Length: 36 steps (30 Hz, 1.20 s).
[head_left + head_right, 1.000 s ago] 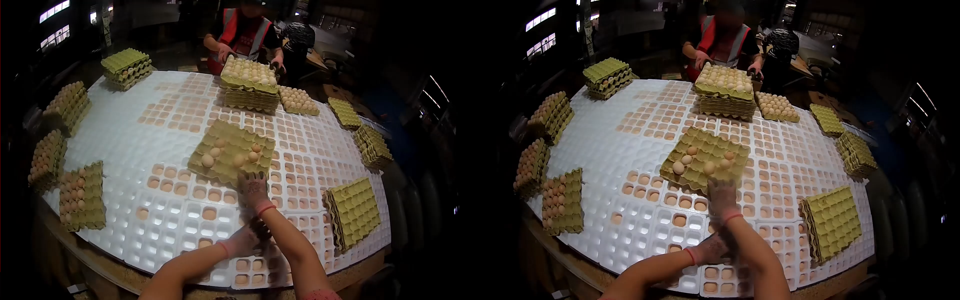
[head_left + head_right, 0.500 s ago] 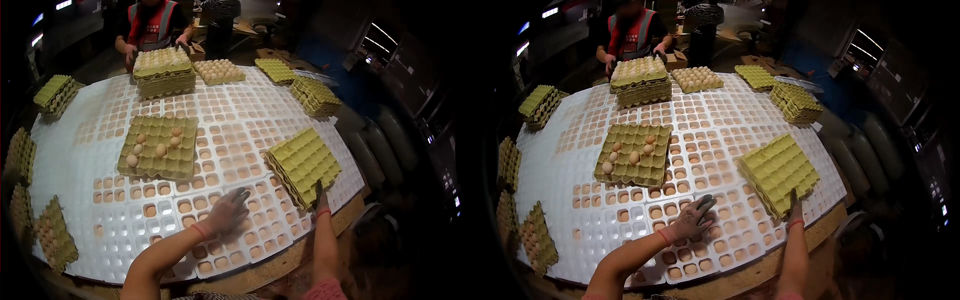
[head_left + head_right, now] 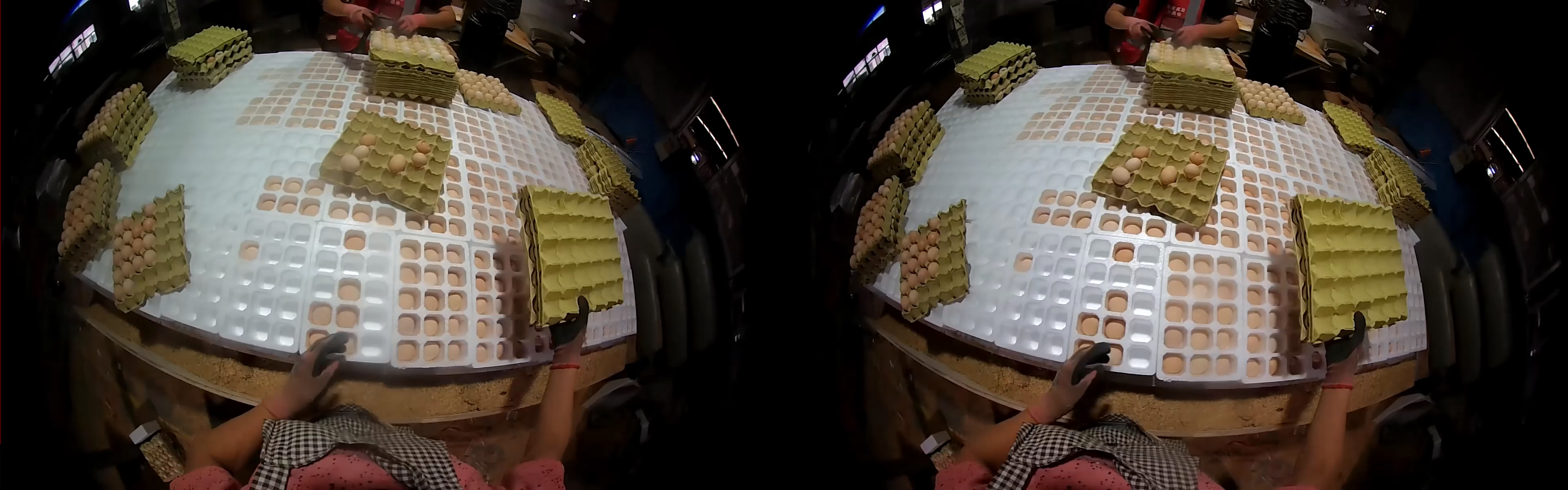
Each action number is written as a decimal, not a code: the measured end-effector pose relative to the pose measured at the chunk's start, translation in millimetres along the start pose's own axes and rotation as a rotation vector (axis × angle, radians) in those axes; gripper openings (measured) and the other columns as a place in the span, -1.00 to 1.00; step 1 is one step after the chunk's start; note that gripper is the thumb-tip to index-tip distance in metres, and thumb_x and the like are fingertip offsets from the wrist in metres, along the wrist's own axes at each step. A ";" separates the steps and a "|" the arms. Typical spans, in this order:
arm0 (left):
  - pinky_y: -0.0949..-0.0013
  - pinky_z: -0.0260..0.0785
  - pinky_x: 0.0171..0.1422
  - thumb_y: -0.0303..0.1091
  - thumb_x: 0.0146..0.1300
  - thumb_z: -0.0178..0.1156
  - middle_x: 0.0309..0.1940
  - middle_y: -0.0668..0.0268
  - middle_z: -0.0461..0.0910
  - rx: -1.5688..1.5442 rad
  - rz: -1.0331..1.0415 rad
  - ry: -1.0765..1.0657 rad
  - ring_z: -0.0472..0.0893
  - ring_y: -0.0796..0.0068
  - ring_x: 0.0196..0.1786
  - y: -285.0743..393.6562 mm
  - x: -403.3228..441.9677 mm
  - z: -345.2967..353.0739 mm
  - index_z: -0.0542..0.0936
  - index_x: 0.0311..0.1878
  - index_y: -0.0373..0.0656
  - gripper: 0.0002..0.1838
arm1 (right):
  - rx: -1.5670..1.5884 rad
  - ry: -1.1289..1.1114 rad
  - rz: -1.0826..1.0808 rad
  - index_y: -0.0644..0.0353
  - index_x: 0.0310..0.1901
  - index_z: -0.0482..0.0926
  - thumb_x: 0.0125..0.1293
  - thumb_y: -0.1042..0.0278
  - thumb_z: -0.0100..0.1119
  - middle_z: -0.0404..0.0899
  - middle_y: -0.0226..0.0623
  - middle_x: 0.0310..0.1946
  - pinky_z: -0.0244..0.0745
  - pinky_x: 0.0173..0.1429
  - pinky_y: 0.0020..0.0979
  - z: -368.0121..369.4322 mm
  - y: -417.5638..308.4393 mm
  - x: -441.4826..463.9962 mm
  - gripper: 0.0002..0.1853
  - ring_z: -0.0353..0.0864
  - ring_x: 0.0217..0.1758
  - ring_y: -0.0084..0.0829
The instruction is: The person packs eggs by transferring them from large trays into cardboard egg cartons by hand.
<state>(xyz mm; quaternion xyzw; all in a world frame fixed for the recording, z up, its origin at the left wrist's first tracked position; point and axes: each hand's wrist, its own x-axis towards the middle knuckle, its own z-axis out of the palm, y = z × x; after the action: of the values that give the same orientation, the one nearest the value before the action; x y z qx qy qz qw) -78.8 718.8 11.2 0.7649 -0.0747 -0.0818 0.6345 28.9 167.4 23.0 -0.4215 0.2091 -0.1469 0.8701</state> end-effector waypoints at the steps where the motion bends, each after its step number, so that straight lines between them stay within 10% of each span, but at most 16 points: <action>1: 0.37 0.31 0.39 -0.59 0.40 0.00 0.24 0.11 0.49 -0.084 -0.020 0.124 0.52 0.30 0.29 -19.4 -18.9 -16.2 0.35 0.38 -0.34 -0.52 | -0.064 -0.011 -0.074 0.06 0.36 0.37 0.33 -0.16 0.21 0.43 -0.27 0.31 0.45 0.30 -0.09 3.0 22.4 -14.5 -0.32 0.44 0.30 -0.17; 7: 0.34 0.26 0.44 -0.49 0.45 0.04 0.31 0.10 0.44 -0.286 -0.068 0.194 0.43 0.30 0.39 -37.4 -112.7 -122.1 0.32 0.42 -0.31 -0.51 | 0.101 -0.119 0.038 0.06 0.44 0.25 0.43 -0.11 0.16 0.44 -0.24 0.27 0.48 0.21 -0.28 69.6 155.3 -85.0 -0.31 0.48 0.17 -0.29; 9: 0.35 0.28 0.41 -0.50 0.40 0.09 0.30 0.08 0.46 0.140 0.021 0.160 0.44 0.30 0.38 -67.5 -148.2 -166.2 0.34 0.41 -0.30 -0.48 | -0.156 0.205 0.058 0.12 0.49 0.15 0.46 -0.02 0.14 0.34 -0.19 0.36 0.42 0.25 -0.30 117.4 171.6 -130.5 -0.29 0.43 0.22 -0.32; 11: 0.35 0.31 0.37 -0.51 0.35 0.11 0.28 0.07 0.47 0.199 0.022 0.198 0.46 0.31 0.36 -51.1 -186.6 -207.7 0.37 0.38 -0.30 -0.48 | -0.422 0.140 -0.117 0.23 0.53 0.04 0.44 0.13 0.19 0.20 -0.10 0.46 0.32 0.38 -0.23 157.9 201.0 -191.4 -0.22 0.32 0.37 -0.26; 13: 0.36 0.30 0.38 -0.49 0.37 0.10 0.28 0.10 0.48 0.092 -0.148 0.292 0.47 0.31 0.34 -49.7 -216.8 -250.1 0.38 0.38 -0.28 -0.50 | -1.135 0.186 -0.996 0.13 0.54 0.08 0.36 0.07 0.28 0.17 0.03 0.46 0.13 0.49 -0.16 189.4 242.3 -224.5 -0.16 0.22 0.47 -0.10; 17: 0.37 0.26 0.43 -0.47 0.44 0.09 0.35 0.15 0.40 -0.058 -0.108 0.469 0.40 0.34 0.39 -89.9 -257.7 -294.7 0.30 0.44 -0.24 -0.48 | -1.689 -0.495 -1.226 -0.01 0.40 0.37 0.20 0.05 0.34 0.17 0.12 0.44 -0.01 0.52 0.17 279.0 342.6 -335.4 -0.28 0.12 0.51 0.13; 25: 0.36 0.20 0.49 -0.51 0.48 0.05 0.40 0.23 0.32 0.070 -0.084 0.740 0.34 0.36 0.41 -80.0 -250.9 -373.6 0.24 0.48 -0.20 -0.46 | -2.088 -0.563 -0.801 -0.09 0.44 0.31 0.29 -0.26 0.11 0.17 -0.02 0.48 -0.19 0.51 0.28 310.9 429.3 -311.1 -0.25 0.07 0.54 0.04; 29: 0.32 0.19 0.50 -0.51 0.51 -0.02 0.42 0.24 0.27 -0.057 0.146 1.005 0.34 0.34 0.40 -129.4 -201.6 -439.1 0.16 0.52 -0.20 -0.45 | -1.607 -0.629 -0.996 0.11 0.44 0.26 0.31 -0.08 0.19 0.27 0.01 0.39 0.13 0.46 0.06 407.6 421.3 -326.8 -0.25 0.27 0.42 0.08; 36: 0.22 0.30 0.34 -0.26 0.49 0.07 0.25 0.03 0.46 -0.108 -0.183 0.939 0.47 0.14 0.22 -157.0 -121.0 -527.0 0.35 0.33 -0.40 -0.51 | -1.508 -0.845 -0.342 0.07 0.28 0.40 0.40 0.00 0.06 0.60 0.03 0.02 0.50 0.10 -0.03 543.4 515.1 -304.8 -0.49 0.60 0.06 0.05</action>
<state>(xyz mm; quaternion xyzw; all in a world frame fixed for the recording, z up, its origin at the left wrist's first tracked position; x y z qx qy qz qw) -79.3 1279.1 -43.9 0.6884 0.2918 0.2133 0.6288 69.8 974.1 -10.5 -0.9283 -0.1548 0.0704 0.3307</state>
